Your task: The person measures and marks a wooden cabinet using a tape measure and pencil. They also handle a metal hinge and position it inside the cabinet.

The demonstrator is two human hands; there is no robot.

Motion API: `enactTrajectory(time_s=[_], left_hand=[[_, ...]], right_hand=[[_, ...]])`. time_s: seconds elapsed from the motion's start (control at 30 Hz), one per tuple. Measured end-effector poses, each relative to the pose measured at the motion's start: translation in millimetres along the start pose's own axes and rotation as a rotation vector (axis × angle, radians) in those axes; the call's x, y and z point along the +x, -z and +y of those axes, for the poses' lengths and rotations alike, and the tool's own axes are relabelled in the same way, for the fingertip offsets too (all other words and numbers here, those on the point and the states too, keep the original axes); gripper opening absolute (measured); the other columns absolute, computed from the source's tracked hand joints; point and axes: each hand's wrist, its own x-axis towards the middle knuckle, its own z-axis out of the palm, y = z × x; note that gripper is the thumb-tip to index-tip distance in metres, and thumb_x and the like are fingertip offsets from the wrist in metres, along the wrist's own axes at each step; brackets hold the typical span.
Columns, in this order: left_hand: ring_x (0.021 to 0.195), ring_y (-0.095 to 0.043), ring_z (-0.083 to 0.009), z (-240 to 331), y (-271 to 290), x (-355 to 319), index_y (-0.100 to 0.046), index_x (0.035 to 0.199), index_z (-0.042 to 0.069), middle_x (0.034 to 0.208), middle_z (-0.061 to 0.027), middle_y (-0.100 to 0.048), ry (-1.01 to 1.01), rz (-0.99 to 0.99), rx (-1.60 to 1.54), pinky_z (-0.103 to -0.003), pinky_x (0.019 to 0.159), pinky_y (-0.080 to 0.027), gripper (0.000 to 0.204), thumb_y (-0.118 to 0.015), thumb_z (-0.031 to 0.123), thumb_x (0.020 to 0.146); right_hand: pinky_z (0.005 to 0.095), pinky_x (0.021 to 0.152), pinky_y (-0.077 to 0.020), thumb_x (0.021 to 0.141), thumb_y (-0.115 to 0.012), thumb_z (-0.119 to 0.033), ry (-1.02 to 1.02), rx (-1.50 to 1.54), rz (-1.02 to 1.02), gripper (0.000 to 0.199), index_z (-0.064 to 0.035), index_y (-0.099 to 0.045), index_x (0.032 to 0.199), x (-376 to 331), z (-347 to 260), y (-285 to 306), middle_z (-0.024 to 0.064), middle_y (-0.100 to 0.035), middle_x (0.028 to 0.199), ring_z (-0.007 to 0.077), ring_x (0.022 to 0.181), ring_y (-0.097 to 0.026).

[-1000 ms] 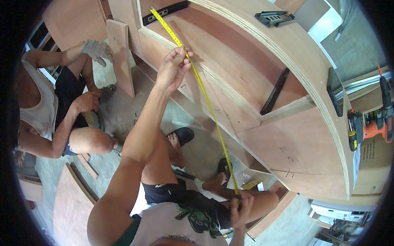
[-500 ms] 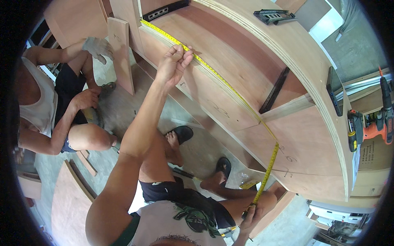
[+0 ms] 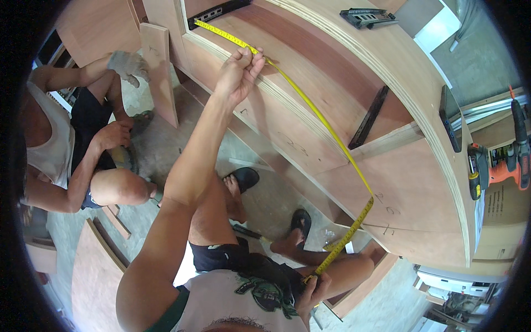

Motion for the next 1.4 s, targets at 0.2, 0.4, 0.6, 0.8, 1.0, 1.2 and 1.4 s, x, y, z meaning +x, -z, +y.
enactTrajectory(time_s=[0.2, 0.4, 0.6, 0.8, 1.0, 1.2, 1.4], left_hand=[[0.09, -0.066, -0.0144, -0.2, 0.9, 3.8, -0.055, 0.11, 0.0, 0.111, -0.0139, -0.065, -0.018, 0.0, 0.019, -0.029, 0.086, -0.063, 0.012, -0.047, 0.009, 0.107], [0.089, -0.066, -0.0144, -1.4, 0.7, 5.8, -0.055, 0.11, 0.0, 0.111, -0.0136, -0.065, -0.022, 0.009, 0.031, -0.028, 0.084, -0.063, 0.011, -0.047, 0.008, 0.107], [0.091, -0.068, -0.0157, -3.6, 8.6, 14.3, -0.056, 0.105, 0.003, 0.113, -0.014, -0.066, -0.014, -0.011, -0.008, -0.029, 0.084, -0.063, 0.008, -0.049, 0.005, 0.106], [0.093, -0.069, -0.0164, -2.4, 20.8, 25.2, -0.058, 0.104, 0.003, 0.115, -0.0139, -0.066, -0.005, -0.026, -0.02, -0.03, 0.085, -0.063, 0.008, -0.05, 0.003, 0.105], [0.096, -0.068, -0.0177, -4.1, 9.4, 21.4, -0.056, 0.106, 0.002, 0.117, -0.0154, -0.065, -0.014, 0.042, 0.018, -0.03, 0.087, -0.063, 0.009, -0.048, 0.002, 0.105], [0.094, -0.068, -0.018, -1.3, 11.2, 19.4, -0.056, 0.106, 0.002, 0.116, -0.0153, -0.064, -0.032, 0.045, 0.033, -0.03, 0.084, -0.063, 0.008, -0.048, 0.0, 0.105], [0.09, -0.067, -0.0171, -3.5, 12.7, 17.7, -0.056, 0.105, 0.002, 0.114, -0.0147, -0.065, -0.042, 0.049, 0.061, -0.029, 0.082, -0.063, 0.009, -0.048, -0.001, 0.104]], right_hand=[[0.0287, 0.075, -0.0446, 0.107, -0.049, -0.027, -0.029, 0.094, -0.063, 0.033, 0.0001, -0.046, 0.125, 6.3, -15.6, -14.7, 0.0087, -0.059, 0.096, 0.0148, 0.083, -0.053], [0.0284, 0.074, -0.0446, 0.107, -0.048, -0.025, -0.052, 0.105, -0.074, 0.03, 0.0007, -0.047, 0.123, 2.9, -11.4, -16.3, 0.0093, -0.059, 0.098, 0.0138, 0.082, -0.053], [0.0303, 0.076, -0.0459, 0.103, -0.056, -0.022, -0.072, 0.144, -0.139, 0.027, -0.0011, -0.05, 0.118, -10.9, -32.7, -14.7, 0.008, -0.055, 0.099, 0.015, 0.086, -0.053], [0.0296, 0.073, -0.0452, 0.099, -0.059, -0.017, 0.012, -0.034, -0.261, 0.023, -0.0001, -0.05, 0.112, -15.0, -40.4, -14.1, 0.0084, -0.055, 0.091, 0.0139, 0.082, -0.053], [0.0262, 0.08, -0.0458, 0.105, -0.05, -0.023, -0.135, 0.122, -0.296, 0.027, -0.0013, -0.052, 0.12, -2.4, -64.9, -13.5, 0.0077, -0.061, 0.108, 0.0131, 0.091, -0.055], [0.0306, 0.081, -0.0501, 0.104, -0.053, -0.024, -0.097, 0.066, -0.286, 0.035, 0.0037, -0.052, 0.127, 0.7, -88.3, -9.7, 0.0103, -0.063, 0.102, 0.0159, 0.089, -0.059], [0.0299, 0.081, -0.0484, 0.106, -0.045, -0.027, -0.059, 0.004, -0.337, 0.055, 0.0048, -0.036, 0.15, 2.1, -105.2, -10.7, 0.0121, -0.063, 0.106, 0.0164, 0.091, -0.058]])
